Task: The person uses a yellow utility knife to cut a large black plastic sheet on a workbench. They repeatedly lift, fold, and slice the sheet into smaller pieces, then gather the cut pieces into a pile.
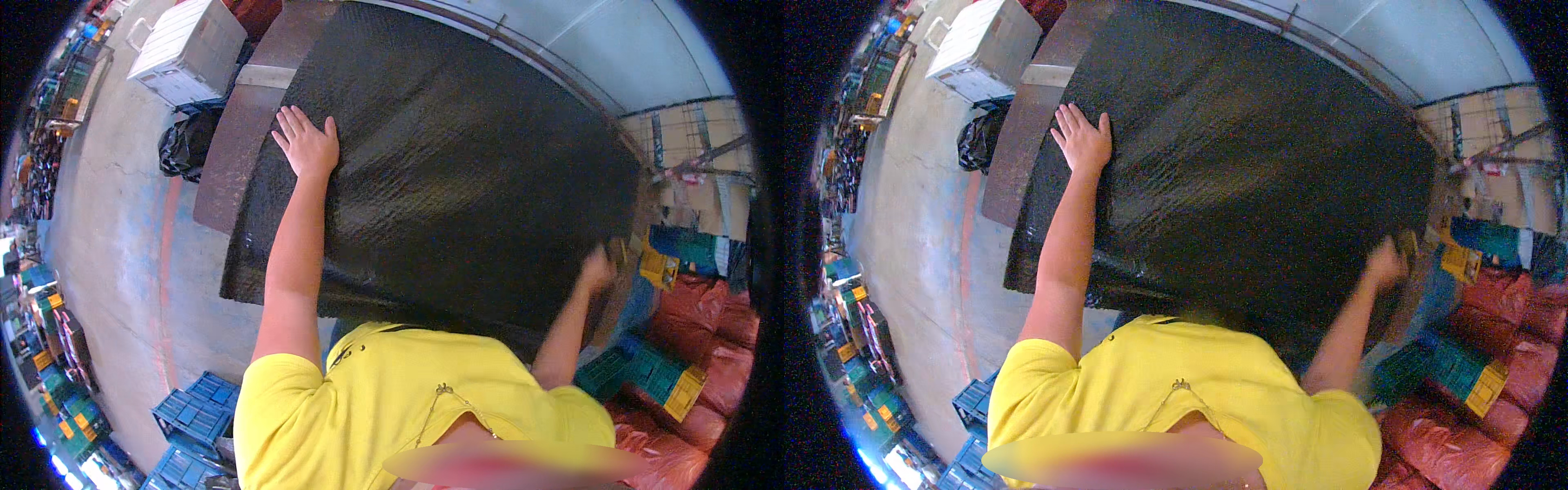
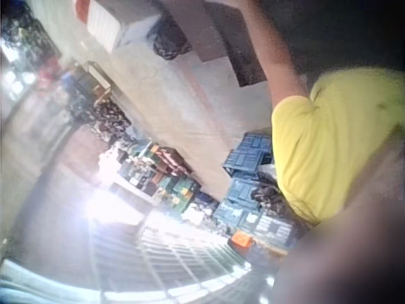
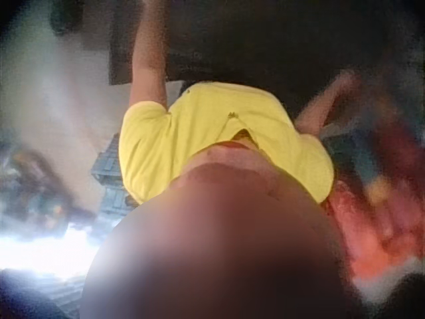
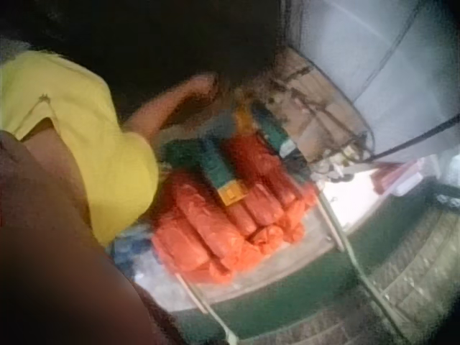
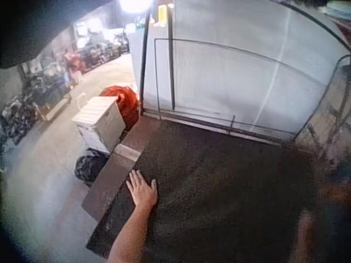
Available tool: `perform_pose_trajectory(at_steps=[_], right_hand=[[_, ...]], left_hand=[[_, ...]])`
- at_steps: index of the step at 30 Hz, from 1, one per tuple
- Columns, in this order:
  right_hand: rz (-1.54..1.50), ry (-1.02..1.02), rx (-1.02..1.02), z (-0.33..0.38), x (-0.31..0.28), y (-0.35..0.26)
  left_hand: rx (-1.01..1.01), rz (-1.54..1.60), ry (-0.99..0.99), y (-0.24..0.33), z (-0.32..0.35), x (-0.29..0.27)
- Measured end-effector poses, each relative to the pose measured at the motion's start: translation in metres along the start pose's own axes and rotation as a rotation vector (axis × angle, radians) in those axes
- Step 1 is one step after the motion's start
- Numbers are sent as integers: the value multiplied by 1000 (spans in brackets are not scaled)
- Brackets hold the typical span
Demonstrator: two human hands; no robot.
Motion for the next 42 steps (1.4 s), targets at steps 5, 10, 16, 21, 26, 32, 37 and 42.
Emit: perform_pose_trajectory(at_steps=[5,10,16,21,26,32,37,42], right_hand=[[-208,-730,-1177,274,232,-378],[85,-673,-1541,380,277,-467],[368,-652,-1630,132,177,-262],[1259,-544,-788,-139,-37,19],[657,-283,183,-66,-94,97],[70,-640,-386,181,95,-138],[250,-634,-361,224,54,-133],[403,-668,-239,368,-37,23]], left_hand=[[43,81,33,-2,7,-9],[-31,12,-43,-5,3,-3],[42,-90,31,-5,2,1],[-69,-111,-191,-3,-3,2],[19,-81,-277,84,-12,-14],[1421,309,-520,356,128,22],[1664,-125,-648,384,172,55],[1657,-111,-582,378,165,82]])
Point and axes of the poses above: each hand's wrist, its own z-axis away from the middle knuckle, its own x-axis out of the palm, y = z × x, the point moved 10 cm from there along -z, towards the middle knuckle, and after that the axes turned 12 degrees about z, right-handed, at the moved point
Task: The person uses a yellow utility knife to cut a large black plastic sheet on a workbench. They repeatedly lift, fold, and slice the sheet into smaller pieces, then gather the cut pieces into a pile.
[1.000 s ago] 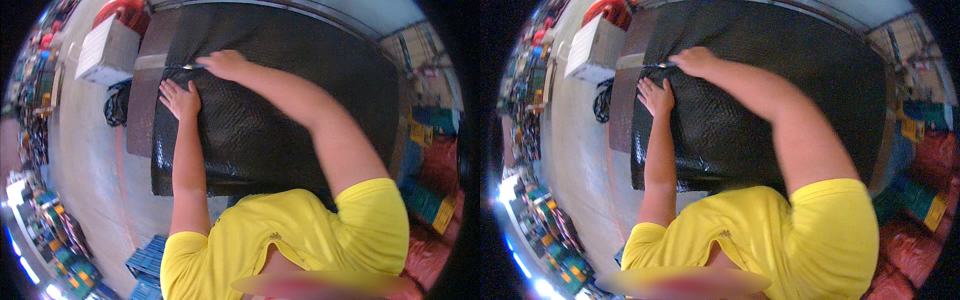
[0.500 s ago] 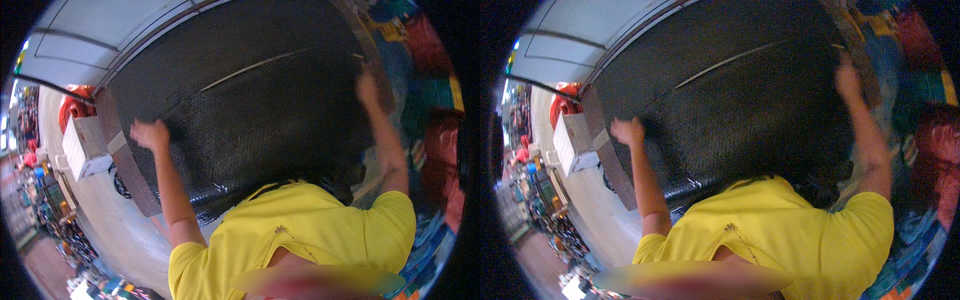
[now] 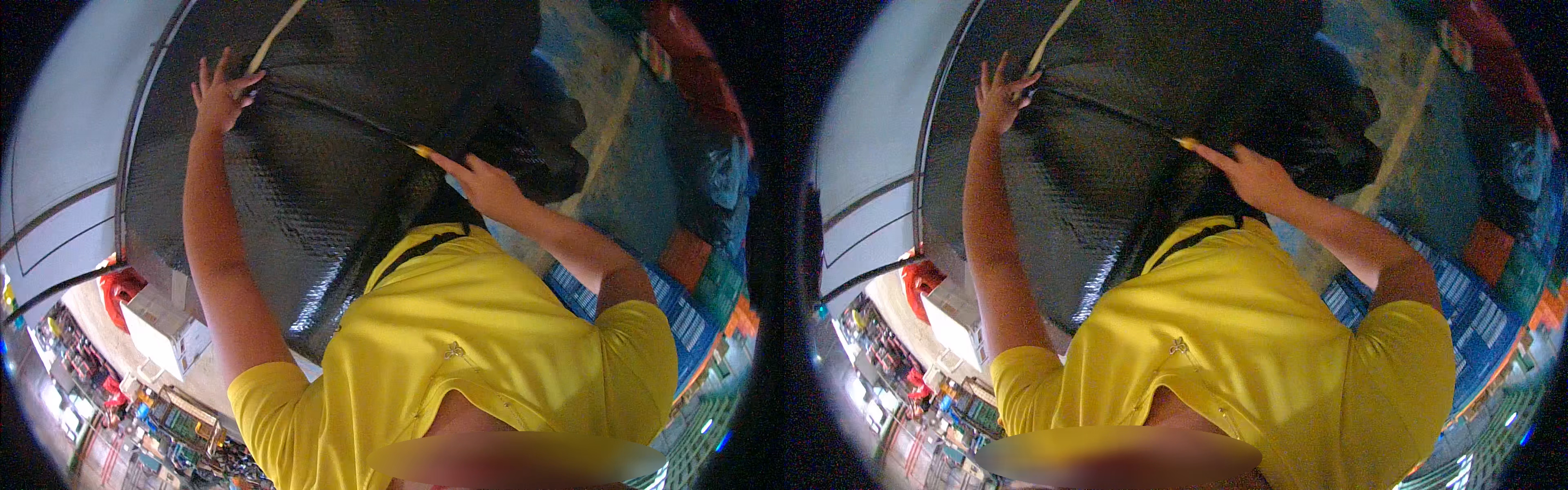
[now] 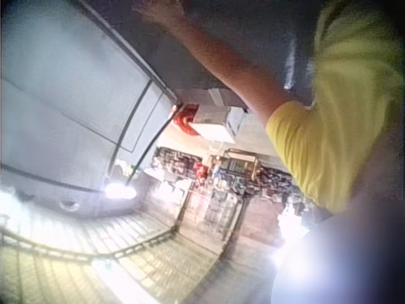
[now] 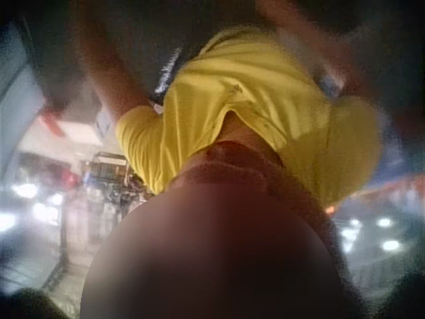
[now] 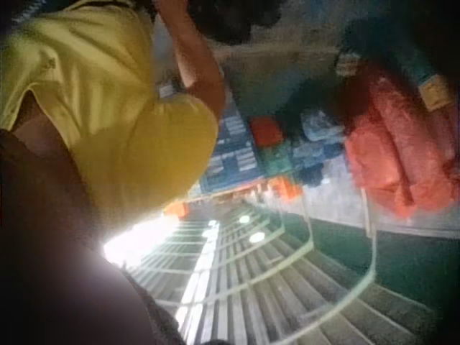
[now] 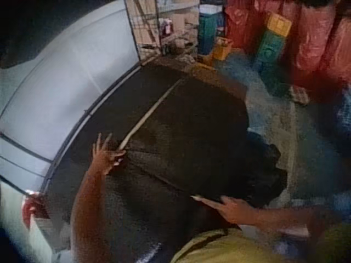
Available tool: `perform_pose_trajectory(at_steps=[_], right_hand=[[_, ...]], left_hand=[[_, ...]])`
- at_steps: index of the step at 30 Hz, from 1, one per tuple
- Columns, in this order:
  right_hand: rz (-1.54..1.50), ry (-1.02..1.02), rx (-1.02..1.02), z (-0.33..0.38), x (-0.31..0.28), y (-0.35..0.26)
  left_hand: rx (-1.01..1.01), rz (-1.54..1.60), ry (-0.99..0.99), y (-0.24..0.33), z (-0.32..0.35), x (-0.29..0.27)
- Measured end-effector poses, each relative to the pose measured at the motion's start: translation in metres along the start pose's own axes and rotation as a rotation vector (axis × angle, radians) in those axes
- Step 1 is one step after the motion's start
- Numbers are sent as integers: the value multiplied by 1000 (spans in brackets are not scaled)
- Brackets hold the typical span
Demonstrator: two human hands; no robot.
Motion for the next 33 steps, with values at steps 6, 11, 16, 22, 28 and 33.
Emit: perform_pose_trajectory(at_steps=[6,11,16,22,28,33], right_hand=[[1,207,403,80,31,87],[-197,550,-30,-12,-42,-40],[-197,406,-112,-81,-4,-63],[-194,155,922,73,95,249],[28,307,1681,148,75,362],[223,1245,471,-153,-169,268]], left_hand=[[-133,473,550,-100,31,-23],[-1373,225,36,-233,179,74],[-1379,152,-130,-245,192,88],[-1320,130,-102,-214,193,57],[-982,181,181,-249,202,39],[-1484,-72,383,-329,314,20]])
Point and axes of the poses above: each hand's wrist, its own z-axis away from the middle knuckle, its own x-axis out of the palm, y = z × x, the point moved 10 cm from there along -z, towards the middle knuckle, and after that the axes turned 12 degrees about z, right-handed, at the moved point
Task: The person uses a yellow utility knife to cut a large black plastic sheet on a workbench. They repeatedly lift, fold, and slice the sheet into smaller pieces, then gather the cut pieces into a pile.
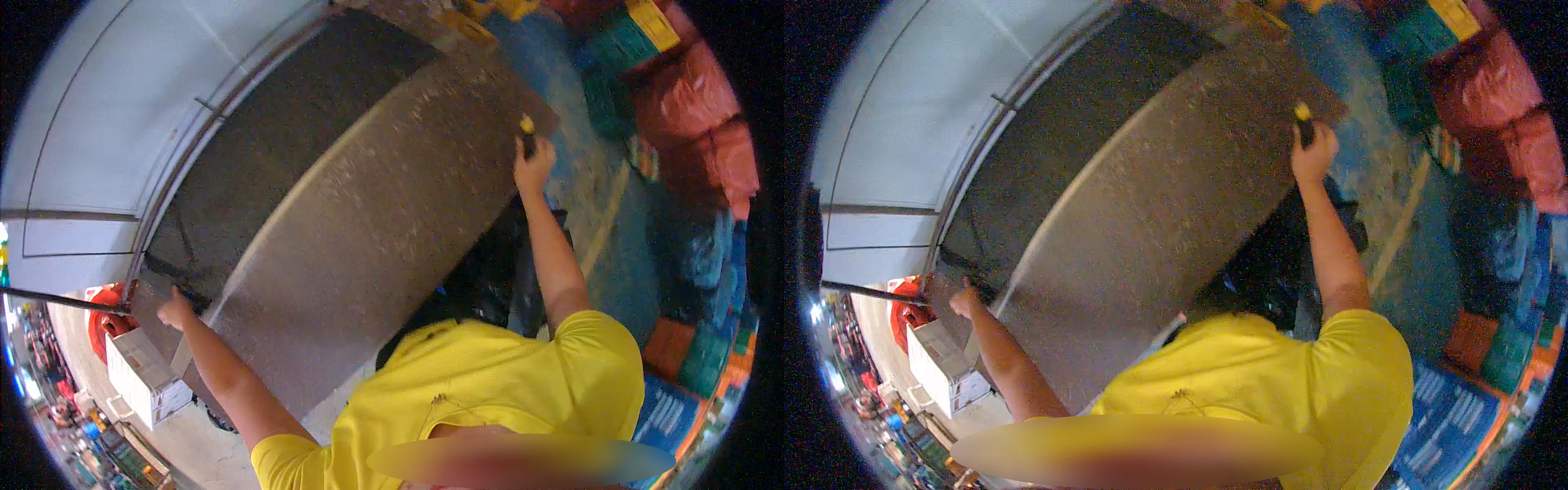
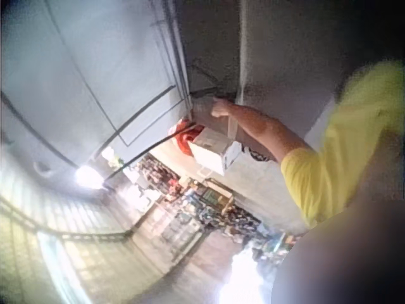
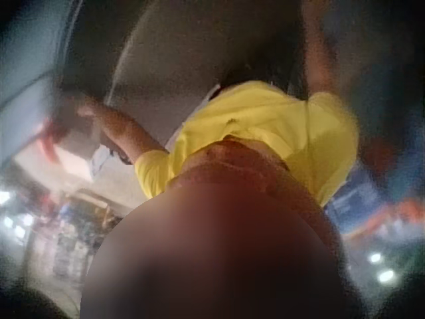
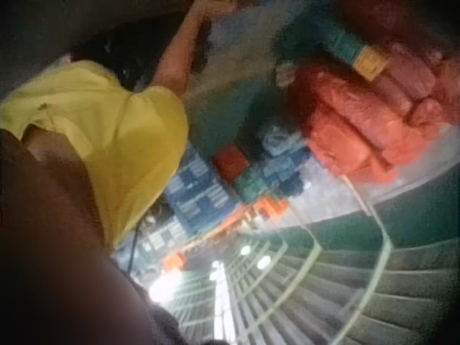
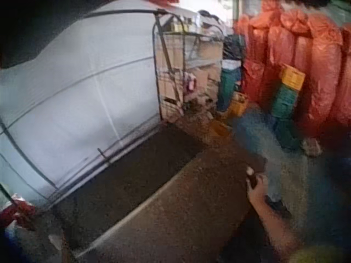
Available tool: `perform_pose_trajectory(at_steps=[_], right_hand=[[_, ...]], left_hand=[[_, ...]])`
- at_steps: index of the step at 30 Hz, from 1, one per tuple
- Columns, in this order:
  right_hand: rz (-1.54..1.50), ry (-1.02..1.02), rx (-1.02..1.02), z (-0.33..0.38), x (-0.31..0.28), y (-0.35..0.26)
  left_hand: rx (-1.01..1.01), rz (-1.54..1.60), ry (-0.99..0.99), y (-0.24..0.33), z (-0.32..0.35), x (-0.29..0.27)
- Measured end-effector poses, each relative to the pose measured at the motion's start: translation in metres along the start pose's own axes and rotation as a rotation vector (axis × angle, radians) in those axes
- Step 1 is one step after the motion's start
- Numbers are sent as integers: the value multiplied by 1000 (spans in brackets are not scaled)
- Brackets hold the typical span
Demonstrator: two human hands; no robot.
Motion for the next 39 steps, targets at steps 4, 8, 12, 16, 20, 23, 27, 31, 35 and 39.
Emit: perform_pose_trajectory(at_steps=[4,8,12,16,20,23,27,31,35,39], right_hand=[[-121,-249,31,-132,178,-136],[276,-593,153,-154,290,-200],[80,-874,28,-191,301,-220],[-76,-621,222,-206,192,-96],[-32,-604,196,-84,83,55],[120,-706,285,13,37,130],[214,-734,308,82,17,162],[242,-824,313,95,41,176],[368,-641,417,39,27,143],[53,-191,4,-49,-21,-92]], left_hand=[[-201,165,-299,-38,-6,37],[-91,472,-343,-1,-15,50],[-527,1489,-313,-6,4,29],[-191,1360,-70,-48,93,-93],[-323,1161,-206,-128,282,-115],[-527,1029,-118,-198,393,-103],[-673,623,-182,-235,445,-119],[-431,118,10,-170,359,-171],[-106,349,121,-76,240,-136],[-257,199,-37,-72,215,-63]])
Point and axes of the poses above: each hand's wrist, its own z-axis away from the middle knuckle, its own x-axis out of the palm, y = z × x, the point moved 10 cm from there along -z, towards the middle knuckle, and after that the axes turned 12 degrees about z, right-handed, at the moved point
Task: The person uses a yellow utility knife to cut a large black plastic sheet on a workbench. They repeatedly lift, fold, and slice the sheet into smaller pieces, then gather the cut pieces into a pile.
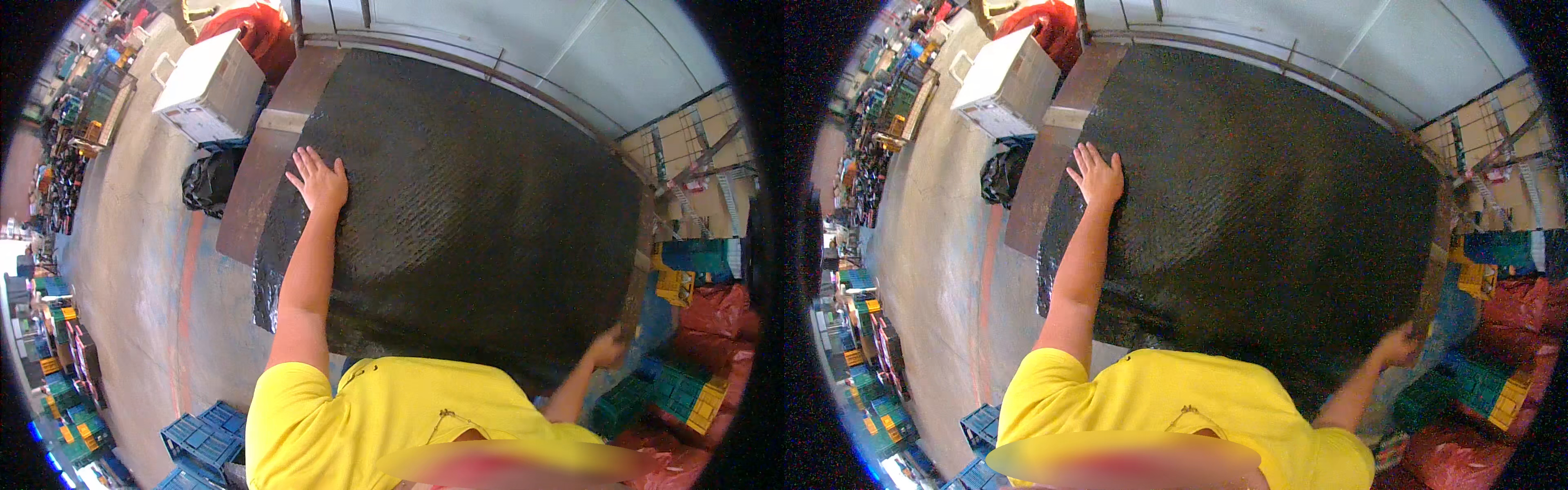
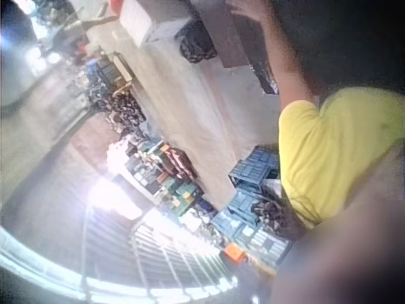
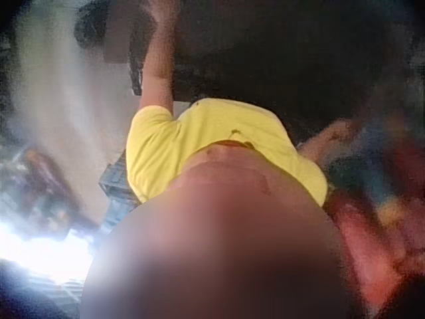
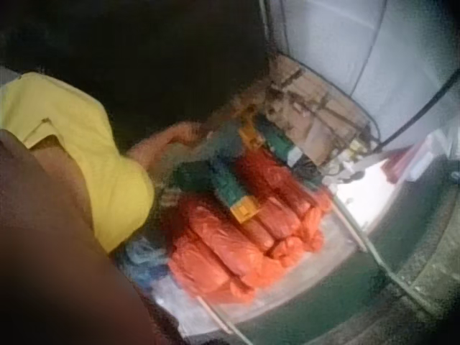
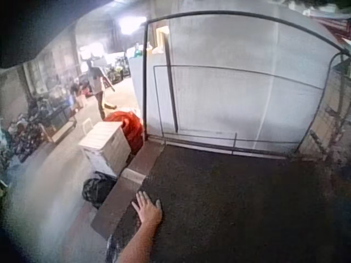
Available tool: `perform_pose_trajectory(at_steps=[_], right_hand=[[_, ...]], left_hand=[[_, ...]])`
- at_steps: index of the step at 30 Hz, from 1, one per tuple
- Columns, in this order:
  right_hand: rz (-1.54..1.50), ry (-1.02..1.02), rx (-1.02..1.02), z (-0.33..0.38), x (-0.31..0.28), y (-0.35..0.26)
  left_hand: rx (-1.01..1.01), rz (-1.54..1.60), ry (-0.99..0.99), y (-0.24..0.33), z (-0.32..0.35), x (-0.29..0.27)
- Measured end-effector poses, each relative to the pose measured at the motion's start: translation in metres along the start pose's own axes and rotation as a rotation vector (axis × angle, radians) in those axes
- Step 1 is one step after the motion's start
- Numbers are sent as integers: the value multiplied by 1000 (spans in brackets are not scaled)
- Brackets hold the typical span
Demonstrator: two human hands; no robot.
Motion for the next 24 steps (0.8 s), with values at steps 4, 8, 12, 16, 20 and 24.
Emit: perform_pose_trajectory(at_steps=[4,8,12,16,20,24], right_hand=[[-862,-1004,-407,119,24,-352],[-1132,-626,-1384,325,-125,-579],[-778,-572,-1719,416,-157,-648],[-619,-544,-1889,338,-83,-583],[-347,-599,-1787,138,41,-402],[219,-597,-1425,-80,99,-173]], left_hand=[[62,10,100,-7,7,4],[-1,-23,29,-12,8,6],[-5,-28,41,-8,5,4],[22,-78,48,-11,4,4],[50,-150,25,-14,1,17],[54,-156,10,-22,-5,19]])
Point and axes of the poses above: each hand's wrist, its own z-axis away from the middle knuckle, its own x-axis out of the palm, y = z × x, the point moved 10 cm from there along -z, towards the middle knuckle, and after that the axes turned 12 degrees about z, right-handed, at the moved point
